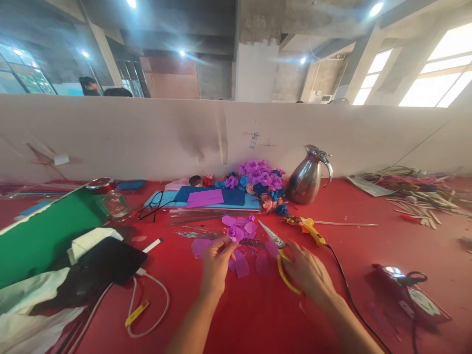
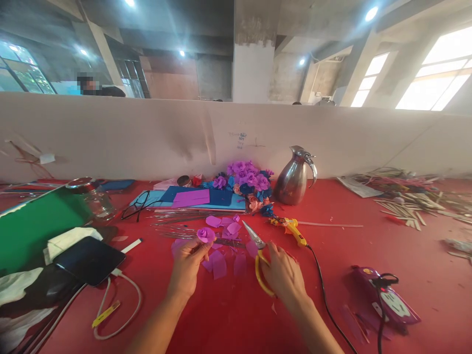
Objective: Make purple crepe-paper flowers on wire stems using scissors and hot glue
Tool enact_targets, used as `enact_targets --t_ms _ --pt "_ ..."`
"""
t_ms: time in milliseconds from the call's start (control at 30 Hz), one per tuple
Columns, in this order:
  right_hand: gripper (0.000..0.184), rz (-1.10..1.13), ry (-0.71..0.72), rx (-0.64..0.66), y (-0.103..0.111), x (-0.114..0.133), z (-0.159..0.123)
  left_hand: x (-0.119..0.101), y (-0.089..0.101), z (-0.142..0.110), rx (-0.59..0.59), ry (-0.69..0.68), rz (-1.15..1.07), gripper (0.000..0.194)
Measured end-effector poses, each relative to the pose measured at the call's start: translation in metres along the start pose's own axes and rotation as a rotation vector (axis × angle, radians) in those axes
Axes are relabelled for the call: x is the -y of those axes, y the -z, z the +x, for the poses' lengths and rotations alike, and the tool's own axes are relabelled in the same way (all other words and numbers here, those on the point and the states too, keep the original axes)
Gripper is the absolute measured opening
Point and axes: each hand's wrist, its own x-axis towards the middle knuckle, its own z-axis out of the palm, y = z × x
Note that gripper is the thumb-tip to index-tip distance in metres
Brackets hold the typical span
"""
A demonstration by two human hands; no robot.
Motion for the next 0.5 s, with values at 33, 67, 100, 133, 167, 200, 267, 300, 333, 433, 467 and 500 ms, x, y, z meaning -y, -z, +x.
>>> enact_targets --t_ms 33,67,100,133,167,200,267,300,333,433,467,500 --pt "0.035 -0.042 0.006 0.023 0.001 -0.001 0.002 0.001 0.000 0.000 -0.003 -0.013 0.009 0.025" --pt "0.033 -0.072 0.018 0.028 0.004 0.001 0.002 0.001 0.000 0.000 -0.009 -0.021 0.011 0.023" --pt "0.031 -0.089 0.036 0.003 0.008 0.004 0.000 0.002 0.000 0.000 -0.015 -0.020 0.004 0.021" --pt "0.029 -0.084 0.068 -0.049 0.013 0.010 -0.003 0.001 0.000 0.000 -0.022 -0.012 -0.012 0.018" --pt "0.027 -0.047 0.119 -0.118 0.018 0.017 -0.006 0.000 -0.001 0.000 -0.031 -0.002 -0.031 0.017" --pt "0.028 0.035 0.186 -0.188 0.024 0.027 -0.010 -0.001 -0.002 -0.001 -0.038 0.006 -0.048 0.017" --pt "0.027 0.346 0.378 -0.183 0.033 0.051 -0.016 -0.005 -0.003 -0.002 -0.049 0.007 -0.061 0.016" --pt "0.026 0.510 0.442 -0.134 0.036 0.064 -0.017 -0.006 -0.004 -0.003 -0.047 -0.003 -0.059 0.015" --pt "0.026 0.653 0.449 -0.112 0.037 0.076 -0.018 -0.007 -0.004 -0.003 -0.040 -0.017 -0.057 0.015" --pt "0.020 0.944 0.425 -0.021 0.033 0.104 -0.013 -0.006 -0.003 -0.001 -0.013 -0.064 -0.084 0.013" --pt "0.017 0.990 0.409 0.005 0.030 0.109 -0.011 -0.004 -0.003 0.000 -0.006 -0.076 -0.095 0.012" --pt "0.014 1.019 0.393 0.021 0.027 0.113 -0.009 -0.002 -0.002 0.002 -0.003 -0.086 -0.103 0.011"
